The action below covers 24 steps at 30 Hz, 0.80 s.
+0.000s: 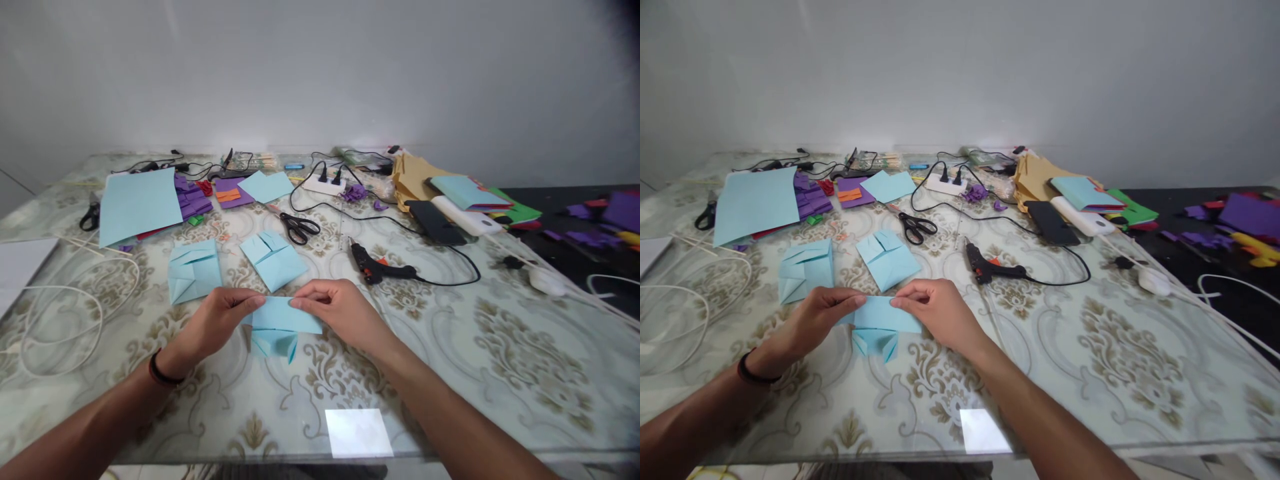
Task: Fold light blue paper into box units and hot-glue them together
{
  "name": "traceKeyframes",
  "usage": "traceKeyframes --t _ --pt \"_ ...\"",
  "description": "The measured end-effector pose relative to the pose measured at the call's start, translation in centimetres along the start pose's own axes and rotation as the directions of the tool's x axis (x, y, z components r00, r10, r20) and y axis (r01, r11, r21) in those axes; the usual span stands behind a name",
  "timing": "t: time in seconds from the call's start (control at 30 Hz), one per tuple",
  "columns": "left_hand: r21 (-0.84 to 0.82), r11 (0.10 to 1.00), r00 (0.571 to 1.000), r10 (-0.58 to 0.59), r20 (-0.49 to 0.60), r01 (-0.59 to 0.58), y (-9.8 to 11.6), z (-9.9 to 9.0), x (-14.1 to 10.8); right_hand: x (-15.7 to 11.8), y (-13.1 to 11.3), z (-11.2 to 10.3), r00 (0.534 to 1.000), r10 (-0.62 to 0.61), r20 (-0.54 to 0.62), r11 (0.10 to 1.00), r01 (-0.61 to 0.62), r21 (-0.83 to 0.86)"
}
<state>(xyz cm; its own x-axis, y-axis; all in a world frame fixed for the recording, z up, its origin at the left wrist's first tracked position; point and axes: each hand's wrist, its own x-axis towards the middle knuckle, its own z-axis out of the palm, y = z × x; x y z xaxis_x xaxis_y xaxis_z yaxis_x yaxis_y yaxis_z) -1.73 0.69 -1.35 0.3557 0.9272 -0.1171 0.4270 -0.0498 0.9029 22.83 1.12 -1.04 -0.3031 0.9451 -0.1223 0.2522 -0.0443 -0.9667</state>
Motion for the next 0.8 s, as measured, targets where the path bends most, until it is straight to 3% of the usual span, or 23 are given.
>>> traceKeyframes --t 0.13,0.3,0.43,0.8 --pt "-0.006 1.0 1.0 0.025 -0.007 -0.025 -0.2 -0.2 0.2 0.2 0.2 -0.4 0.999 0.038 0.012 0.999 -0.038 -0.014" --pt "0.022 1.0 0.988 0.0 0.155 -0.003 -0.8 -0.8 1.0 0.8 1.0 -0.9 1.0 0.014 0.02 0.997 -0.013 -0.07" --pt "0.036 0.999 0.977 -0.012 0.211 0.005 -1.2 -1.3 1.5 1.4 1.7 -1.2 0.997 0.005 0.074 0.998 -0.001 -0.058" --pt "-0.05 0.999 0.991 0.004 0.137 0.003 -1.6 -1.7 1.8 1.5 1.5 -1.9 1.0 -0.008 0.028 0.994 0.011 -0.111"
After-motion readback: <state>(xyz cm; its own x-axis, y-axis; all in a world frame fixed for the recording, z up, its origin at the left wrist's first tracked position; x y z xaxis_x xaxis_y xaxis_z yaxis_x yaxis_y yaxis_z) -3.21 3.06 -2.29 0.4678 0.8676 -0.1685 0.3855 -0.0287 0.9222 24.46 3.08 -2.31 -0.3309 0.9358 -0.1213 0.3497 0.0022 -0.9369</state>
